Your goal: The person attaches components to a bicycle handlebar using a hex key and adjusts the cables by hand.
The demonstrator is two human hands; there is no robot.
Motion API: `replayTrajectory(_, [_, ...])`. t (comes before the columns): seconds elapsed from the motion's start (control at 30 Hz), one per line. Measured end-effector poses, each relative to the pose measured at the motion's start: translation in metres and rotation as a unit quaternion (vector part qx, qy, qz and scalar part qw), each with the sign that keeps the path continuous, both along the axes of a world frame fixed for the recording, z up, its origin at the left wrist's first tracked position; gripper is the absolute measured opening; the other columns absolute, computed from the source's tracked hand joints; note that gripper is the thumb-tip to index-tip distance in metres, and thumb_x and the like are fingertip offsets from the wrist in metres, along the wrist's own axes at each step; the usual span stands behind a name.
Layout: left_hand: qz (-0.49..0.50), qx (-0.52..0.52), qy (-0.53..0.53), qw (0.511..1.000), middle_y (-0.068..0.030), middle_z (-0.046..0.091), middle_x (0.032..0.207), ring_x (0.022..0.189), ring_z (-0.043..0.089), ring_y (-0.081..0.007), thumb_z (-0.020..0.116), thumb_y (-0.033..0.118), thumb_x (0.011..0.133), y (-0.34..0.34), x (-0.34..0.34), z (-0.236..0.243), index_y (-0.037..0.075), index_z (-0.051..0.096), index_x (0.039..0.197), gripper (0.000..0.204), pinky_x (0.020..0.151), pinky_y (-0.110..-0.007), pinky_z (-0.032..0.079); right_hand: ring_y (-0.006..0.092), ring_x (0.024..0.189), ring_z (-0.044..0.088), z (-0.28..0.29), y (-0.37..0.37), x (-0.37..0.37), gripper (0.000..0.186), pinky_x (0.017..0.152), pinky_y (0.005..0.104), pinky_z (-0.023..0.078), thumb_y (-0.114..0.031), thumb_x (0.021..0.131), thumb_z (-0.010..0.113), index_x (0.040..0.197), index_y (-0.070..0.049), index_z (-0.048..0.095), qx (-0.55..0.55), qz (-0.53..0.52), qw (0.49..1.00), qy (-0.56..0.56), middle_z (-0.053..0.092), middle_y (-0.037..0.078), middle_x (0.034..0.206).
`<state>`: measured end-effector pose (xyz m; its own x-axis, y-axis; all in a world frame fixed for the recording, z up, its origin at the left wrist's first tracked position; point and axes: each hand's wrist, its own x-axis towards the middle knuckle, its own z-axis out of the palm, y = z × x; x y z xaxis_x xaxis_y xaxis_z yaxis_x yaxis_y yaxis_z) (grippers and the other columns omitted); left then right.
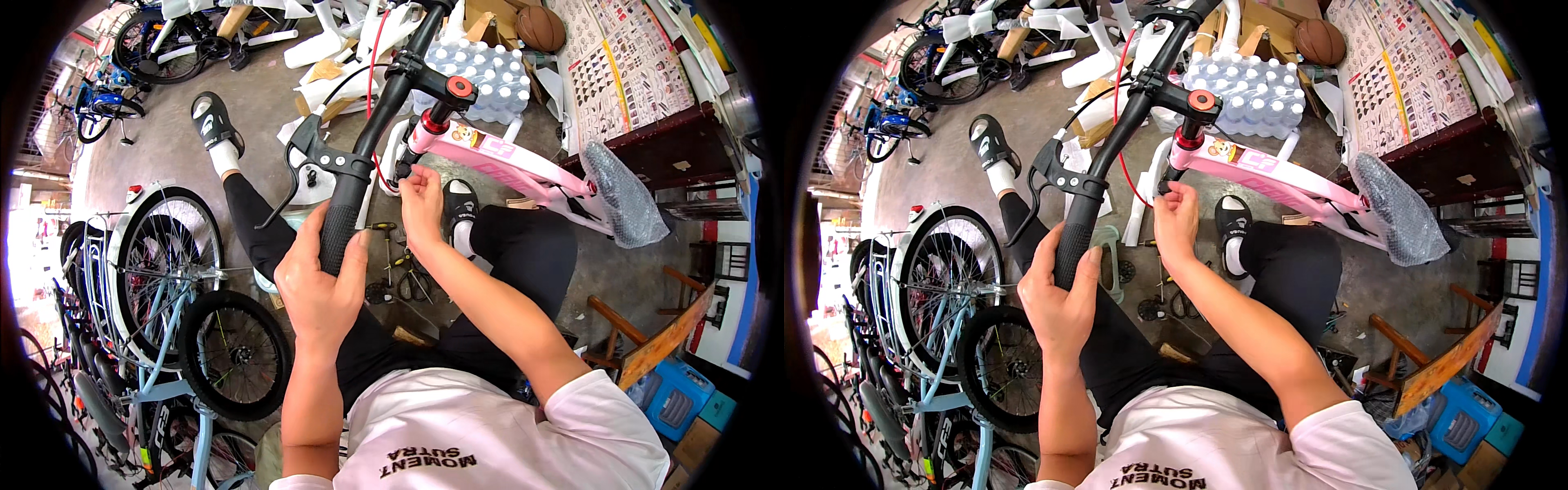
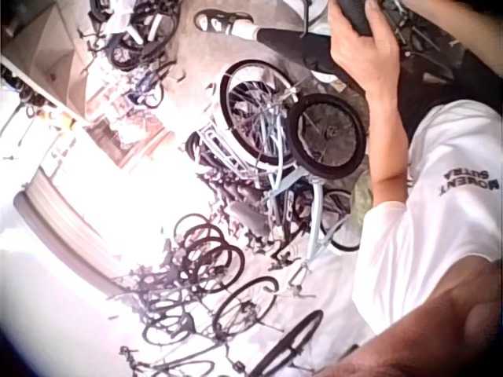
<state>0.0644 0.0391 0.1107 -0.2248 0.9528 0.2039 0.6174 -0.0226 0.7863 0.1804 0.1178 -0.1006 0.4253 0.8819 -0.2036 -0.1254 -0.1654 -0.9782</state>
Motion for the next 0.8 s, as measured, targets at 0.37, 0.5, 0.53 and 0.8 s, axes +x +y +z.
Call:
replayTrajectory(0.37, [0.001,0.03,0.007,1.0,-0.0133,0.072,0.082,0.072,0.067,-0.0166,0.076,0.011,0.087,0.003,0.007,0.0,-0.005,0.067,0.116,0.034,0.07,-0.032,0.054,0.0095,0.073,0.059,0.144,0.032,0.024,0.055,0.067,0.0263,0.047,-0.052,0.104,0.051,0.121,-0.002,0.063,0.021,0.532,0.782,0.325,0.063,0.002,0.088])
replayTrajectory(0.5, [0.007,0.022,0.001,1.0,-0.0106,0.069,0.078,0.068,0.064,-0.0136,0.076,0.01,0.086,0.001,0.006,0.0,-0.005,0.068,0.115,0.033,0.066,-0.03,0.052,0.0083,0.076,0.053,0.138,0.039,0.017,0.055,0.066,0.0241,0.043,-0.045,0.103,0.051,0.132,0.001,0.058,0.049,0.545,0.765,0.339,0.062,0.0,0.094])
replayTrajectory(0.53, [0.009,0.015,0.011,1.0,-0.0102,0.068,0.077,0.068,0.063,-0.0132,0.076,0.01,0.086,0.001,0.006,0.001,-0.005,0.068,0.115,0.033,0.066,-0.03,0.052,0.0081,0.076,0.053,0.137,0.039,0.015,0.054,0.066,0.0239,0.043,-0.044,0.104,0.051,0.132,0.001,0.058,0.053,0.546,0.767,0.333,0.062,0.0,0.095])
replayTrajectory(0.8, [0.011,0.021,0.006,1.0,-0.0106,0.07,0.079,0.067,0.065,-0.0148,0.076,0.011,0.087,0.0,0.004,0.001,-0.003,0.068,0.114,0.032,0.066,-0.03,0.053,0.0079,0.086,0.056,0.137,0.034,0.013,0.069,0.074,0.0245,0.044,-0.063,0.103,0.047,0.125,0.0,0.062,0.058,0.529,0.801,0.273,0.061,0.0,0.099])
